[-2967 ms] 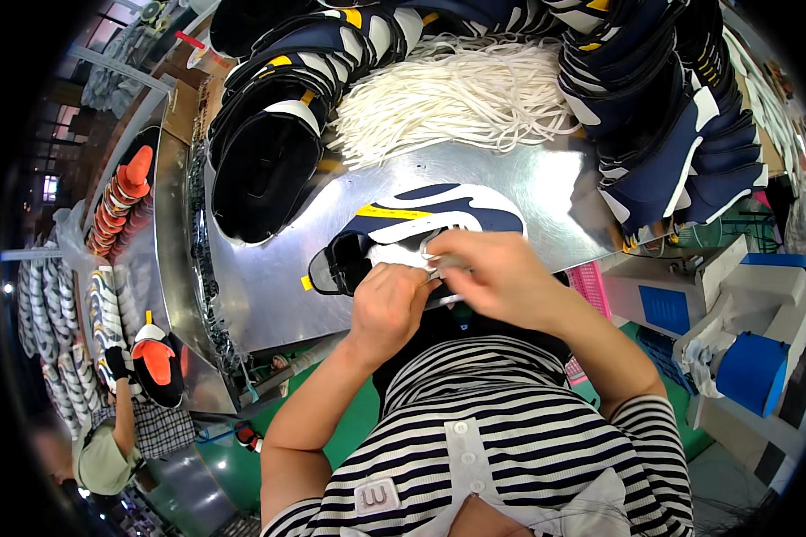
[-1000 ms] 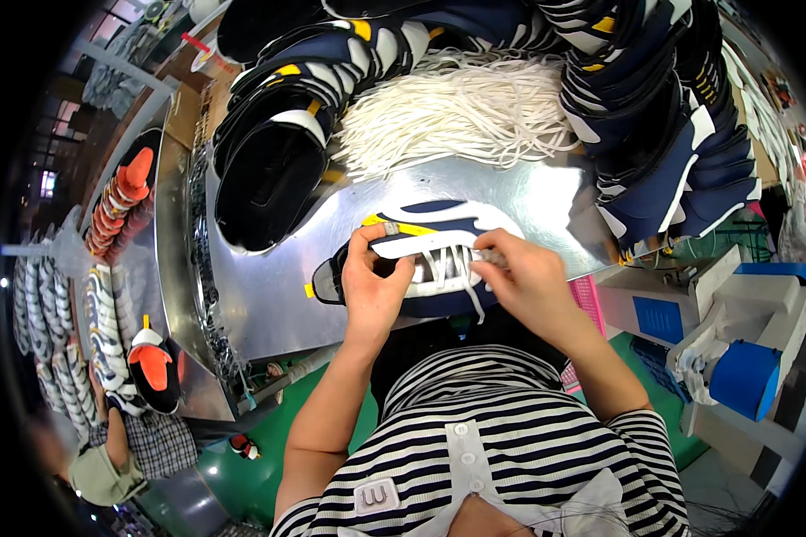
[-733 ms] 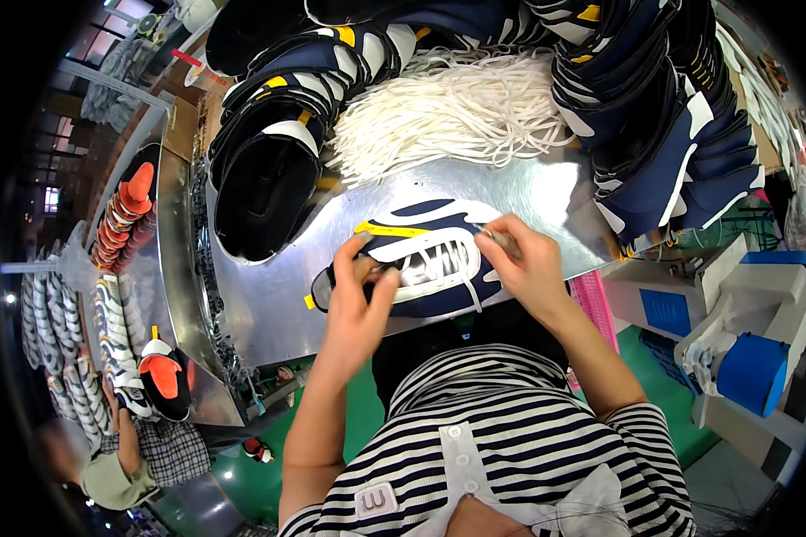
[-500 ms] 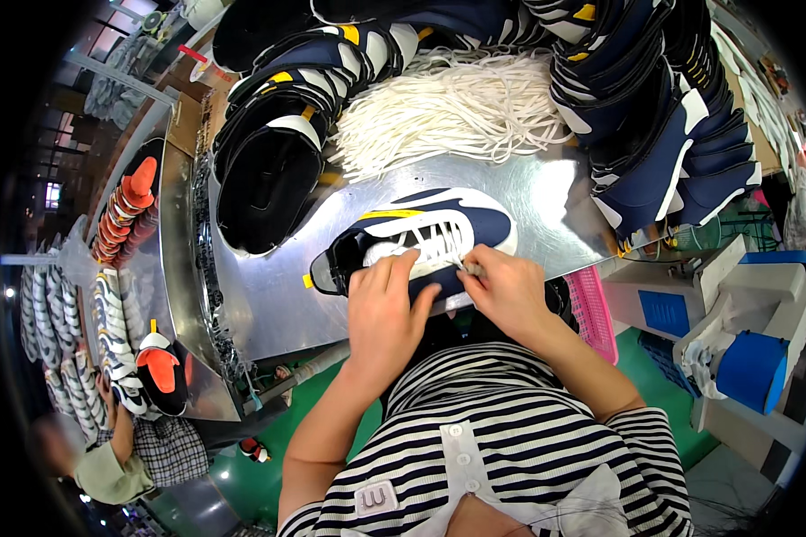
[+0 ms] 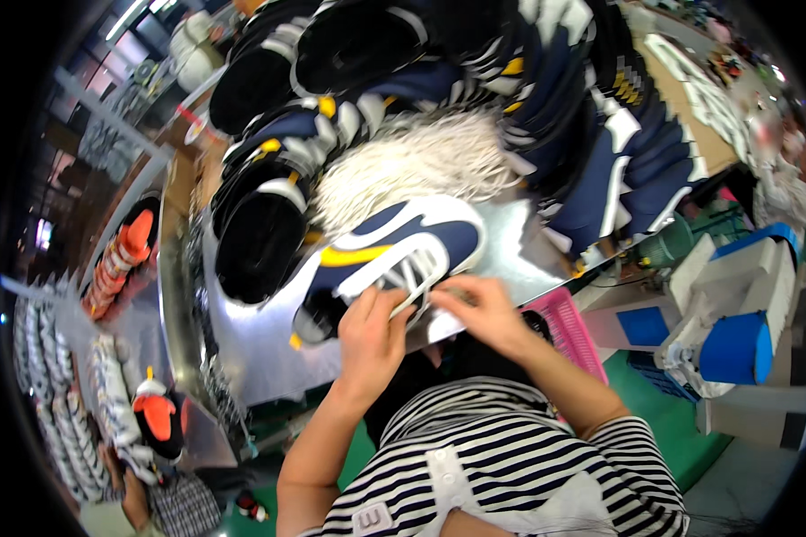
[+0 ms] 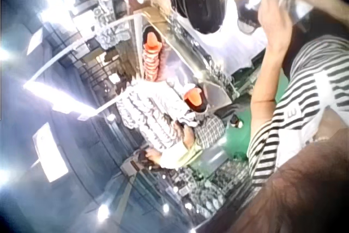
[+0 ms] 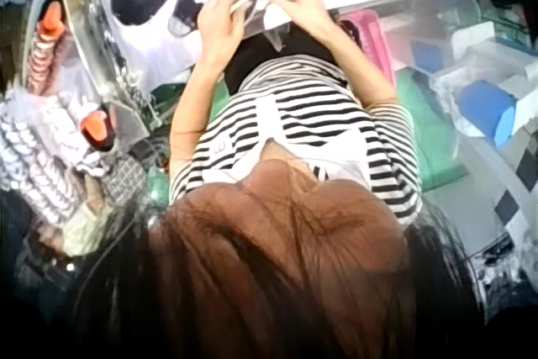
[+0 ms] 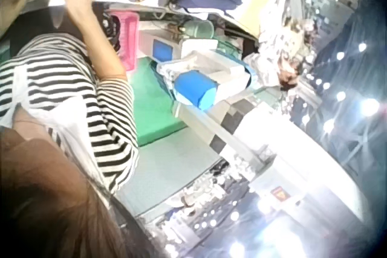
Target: The person laces a blue and white sneaker with white shoelaces. They thread the laces through the eyelets, pull them tight, and tie a knot. The person then moves the finished shoe aside and picks up another shoe to repeat the process.
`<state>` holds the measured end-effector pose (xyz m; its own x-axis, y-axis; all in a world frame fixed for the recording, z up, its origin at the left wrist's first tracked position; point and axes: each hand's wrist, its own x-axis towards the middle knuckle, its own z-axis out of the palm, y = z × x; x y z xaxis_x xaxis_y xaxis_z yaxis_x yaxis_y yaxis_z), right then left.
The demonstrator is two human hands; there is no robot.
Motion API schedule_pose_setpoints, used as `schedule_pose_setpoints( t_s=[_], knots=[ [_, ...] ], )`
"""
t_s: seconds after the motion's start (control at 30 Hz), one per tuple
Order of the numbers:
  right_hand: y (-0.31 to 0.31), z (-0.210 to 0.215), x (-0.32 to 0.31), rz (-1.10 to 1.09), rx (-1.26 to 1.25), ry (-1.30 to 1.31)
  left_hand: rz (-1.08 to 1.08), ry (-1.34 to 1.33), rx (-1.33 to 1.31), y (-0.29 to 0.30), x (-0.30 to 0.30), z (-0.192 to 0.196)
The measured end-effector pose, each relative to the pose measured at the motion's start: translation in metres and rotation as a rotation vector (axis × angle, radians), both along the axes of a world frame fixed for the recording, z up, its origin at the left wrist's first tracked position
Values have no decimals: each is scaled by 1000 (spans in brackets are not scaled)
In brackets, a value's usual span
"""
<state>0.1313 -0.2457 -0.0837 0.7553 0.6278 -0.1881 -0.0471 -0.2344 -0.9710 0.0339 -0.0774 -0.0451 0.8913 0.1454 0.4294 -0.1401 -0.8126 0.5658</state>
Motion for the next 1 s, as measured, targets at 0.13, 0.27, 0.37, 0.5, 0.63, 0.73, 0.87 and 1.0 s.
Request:
schedule_pose_setpoints(
  t_s=[0.13, 0.27, 0.37, 0.5, 0.63, 0.73, 0.87, 1.0],
  knots=[
    [18, -8, -4, -31, 321, 215, 12, 31, -10, -1, -1, 7],
    [-10, -7, -25, 344, 235, 207, 18, -38, 56, 3, -3, 14],
    [-28, -14, -41, 424, 225, 76, 7, 89, 138, 10, 2, 21],
    [-6, -8, -13, 81, 242, -14, 22, 460, 188, 18, 7, -12],
    [19, -15, 18, -113, 224, -162, 9, 524, 49, 25, 15, -12],
    [30, -16, 24, -76, 278, -56, 6, 596, -91, 30, 18, -12],
    [39, -22, 26, -67, 404, 75, 19, 602, -150, 28, 21, -13],
    [44, -34, 29, -121, 304, 65, 77, 566, -164, 26, 21, -27]
  ],
)
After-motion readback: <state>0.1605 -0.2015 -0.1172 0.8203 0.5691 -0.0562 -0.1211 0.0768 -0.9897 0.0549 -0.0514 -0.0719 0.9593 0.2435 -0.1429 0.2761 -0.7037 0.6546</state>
